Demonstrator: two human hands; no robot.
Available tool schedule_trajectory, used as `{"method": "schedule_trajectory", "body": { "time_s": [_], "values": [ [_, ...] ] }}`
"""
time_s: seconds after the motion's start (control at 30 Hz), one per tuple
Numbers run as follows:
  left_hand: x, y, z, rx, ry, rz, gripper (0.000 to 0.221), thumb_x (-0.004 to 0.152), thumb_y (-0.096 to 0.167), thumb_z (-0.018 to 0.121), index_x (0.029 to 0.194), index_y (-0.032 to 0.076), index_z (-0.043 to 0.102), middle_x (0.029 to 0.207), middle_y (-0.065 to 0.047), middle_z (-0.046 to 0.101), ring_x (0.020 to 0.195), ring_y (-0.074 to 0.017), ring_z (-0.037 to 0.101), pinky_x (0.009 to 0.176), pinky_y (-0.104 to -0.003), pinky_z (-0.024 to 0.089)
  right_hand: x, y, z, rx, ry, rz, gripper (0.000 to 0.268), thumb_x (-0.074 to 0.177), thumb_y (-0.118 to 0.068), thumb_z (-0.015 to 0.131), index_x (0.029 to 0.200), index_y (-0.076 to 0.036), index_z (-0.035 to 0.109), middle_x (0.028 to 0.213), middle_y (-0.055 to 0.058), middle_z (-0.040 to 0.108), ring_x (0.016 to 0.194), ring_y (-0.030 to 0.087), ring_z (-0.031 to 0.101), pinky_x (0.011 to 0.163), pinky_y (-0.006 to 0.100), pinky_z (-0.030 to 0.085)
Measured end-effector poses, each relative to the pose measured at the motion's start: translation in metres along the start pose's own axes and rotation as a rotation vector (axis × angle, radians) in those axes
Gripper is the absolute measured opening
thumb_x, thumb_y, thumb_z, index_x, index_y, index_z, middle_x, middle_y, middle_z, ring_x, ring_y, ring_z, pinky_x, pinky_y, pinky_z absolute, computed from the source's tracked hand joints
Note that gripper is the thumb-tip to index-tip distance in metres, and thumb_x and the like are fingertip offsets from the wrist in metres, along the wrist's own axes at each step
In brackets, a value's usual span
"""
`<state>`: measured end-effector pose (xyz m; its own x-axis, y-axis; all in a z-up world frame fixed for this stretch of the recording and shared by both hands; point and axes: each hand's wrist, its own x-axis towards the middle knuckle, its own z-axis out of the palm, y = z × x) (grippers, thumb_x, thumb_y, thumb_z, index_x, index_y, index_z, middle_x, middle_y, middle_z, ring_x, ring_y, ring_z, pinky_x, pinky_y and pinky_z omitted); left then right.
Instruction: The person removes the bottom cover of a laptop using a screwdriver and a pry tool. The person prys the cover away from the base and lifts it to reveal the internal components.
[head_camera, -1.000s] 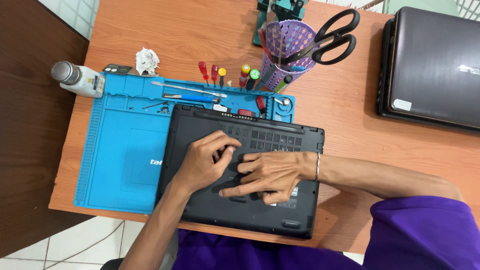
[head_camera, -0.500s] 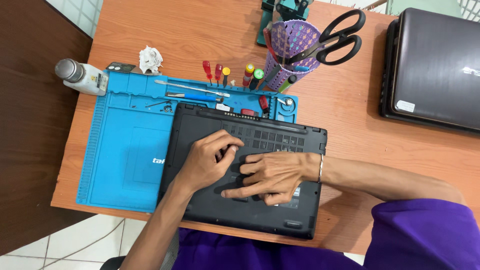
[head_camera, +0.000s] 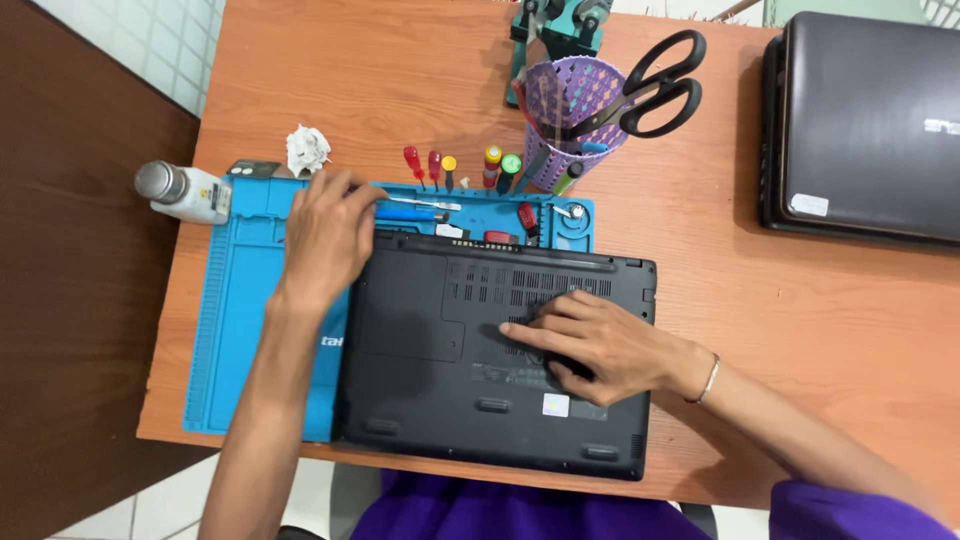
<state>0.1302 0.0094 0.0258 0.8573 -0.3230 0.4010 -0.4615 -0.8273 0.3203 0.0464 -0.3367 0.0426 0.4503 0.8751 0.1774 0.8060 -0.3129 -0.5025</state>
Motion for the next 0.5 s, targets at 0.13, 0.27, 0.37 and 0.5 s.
{"method": "schedule_trajectory", "body": {
  "time_s": [0.13, 0.27, 0.37, 0.5],
  "values": [
    [0.015, -0.021, 0.004, -0.017, -0.11, 0.043, 0.013, 0.089, 0.006, 0.069, 0.101, 0.007, 0.076, 0.101, -0.007, 0.067, 0.107, -0.0301, 0.059, 0.092, -0.047, 0.047, -0.009, -0.007, 0.0, -0.034, 0.087, 0.118, 0.063, 0.083, -0.018, 0.072, 0.143, -0.005, 0.056, 0.116, 0.012, 0.065, 0.108, 0.027, 0.059, 0.095, 0.041, 0.048],
    [0.022, -0.028, 0.005, 0.013, -0.193, 0.123, 0.009, 0.088, 0.01, 0.071, 0.095, 0.007, 0.076, 0.098, -0.007, 0.068, 0.103, -0.0314, 0.059, 0.09, -0.049, 0.043, -0.02, -0.007, 0.001, -0.049, 0.198, 0.25, 0.054, 0.082, -0.021, 0.076, 0.133, -0.009, 0.064, 0.117, 0.011, 0.065, 0.111, 0.028, 0.059, 0.098, 0.041, 0.049],
    [0.025, -0.024, 0.003, 0.025, -0.188, 0.12, 0.005, 0.092, 0.009, 0.069, 0.096, 0.007, 0.072, 0.099, -0.007, 0.067, 0.106, -0.0302, 0.06, 0.092, -0.048, 0.042, -0.022, -0.006, 0.005, 0.006, 0.276, 0.334, 0.049, 0.081, -0.02, 0.078, 0.128, -0.01, 0.068, 0.118, 0.009, 0.066, 0.113, 0.027, 0.06, 0.101, 0.041, 0.051],
    [0.012, -0.004, -0.015, 0.157, -0.1, 0.154, 0.006, 0.095, 0.005, 0.067, 0.1, 0.007, 0.068, 0.099, -0.006, 0.067, 0.104, -0.0268, 0.063, 0.099, -0.046, 0.043, -0.024, -0.006, 0.01, 0.032, 0.313, 0.342, 0.044, 0.083, -0.02, 0.08, 0.124, -0.009, 0.071, 0.118, 0.008, 0.067, 0.116, 0.027, 0.061, 0.103, 0.041, 0.052]
  ]
}}
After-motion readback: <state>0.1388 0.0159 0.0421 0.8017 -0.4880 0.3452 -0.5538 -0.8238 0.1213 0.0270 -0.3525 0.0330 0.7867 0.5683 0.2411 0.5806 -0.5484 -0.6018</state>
